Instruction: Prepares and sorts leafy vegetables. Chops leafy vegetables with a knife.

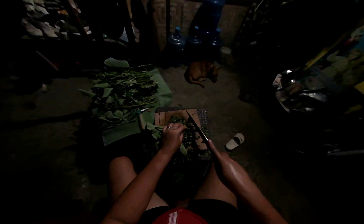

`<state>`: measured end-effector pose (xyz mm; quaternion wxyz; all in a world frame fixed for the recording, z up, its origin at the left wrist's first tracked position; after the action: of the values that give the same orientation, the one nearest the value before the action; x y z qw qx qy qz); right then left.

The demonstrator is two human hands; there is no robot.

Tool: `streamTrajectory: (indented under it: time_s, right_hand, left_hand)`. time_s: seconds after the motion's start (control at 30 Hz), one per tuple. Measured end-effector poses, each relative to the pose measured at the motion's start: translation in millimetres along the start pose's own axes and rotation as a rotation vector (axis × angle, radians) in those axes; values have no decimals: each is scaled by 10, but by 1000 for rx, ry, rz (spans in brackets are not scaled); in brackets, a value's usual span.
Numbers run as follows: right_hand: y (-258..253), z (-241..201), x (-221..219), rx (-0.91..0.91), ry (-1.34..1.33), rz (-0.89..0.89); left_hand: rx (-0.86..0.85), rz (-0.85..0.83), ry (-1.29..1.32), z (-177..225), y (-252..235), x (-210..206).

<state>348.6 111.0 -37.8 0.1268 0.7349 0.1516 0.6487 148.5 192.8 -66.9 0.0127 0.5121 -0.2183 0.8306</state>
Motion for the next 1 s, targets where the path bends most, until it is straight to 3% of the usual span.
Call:
streamTrajectory:
  time_s: [0.2, 0.43, 0.6, 0.73, 1.0]
  right_hand:
    - [3, -91, -161, 9, 26, 30]
    - [-168, -78, -159, 3, -37, -70]
    - [92, -77, 56, 40, 18, 32]
    - [135, -134, -91, 11, 33, 66]
    - [-86, -330, -181, -47, 81, -115]
  left_hand:
    - [-43, 29, -10, 29, -13, 15]
    - [-12, 19, -1, 7, -21, 2]
    - [1, 27, -10, 30, -9, 21]
    - [-14, 34, -13, 45, -27, 36]
    - [-36, 39, -23, 27, -18, 28]
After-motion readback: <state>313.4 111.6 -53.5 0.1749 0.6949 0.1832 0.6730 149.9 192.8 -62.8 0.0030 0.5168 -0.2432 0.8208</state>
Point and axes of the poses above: each hand's wrist, its own y-axis away from the middle knuckle, its own x-axis out of the back of the hand, z = x × y, the point moved 8 cm from there along -y, towards the middle knuckle, and after that the axes turned 12 degrees about -x, right-handed, at the moved point
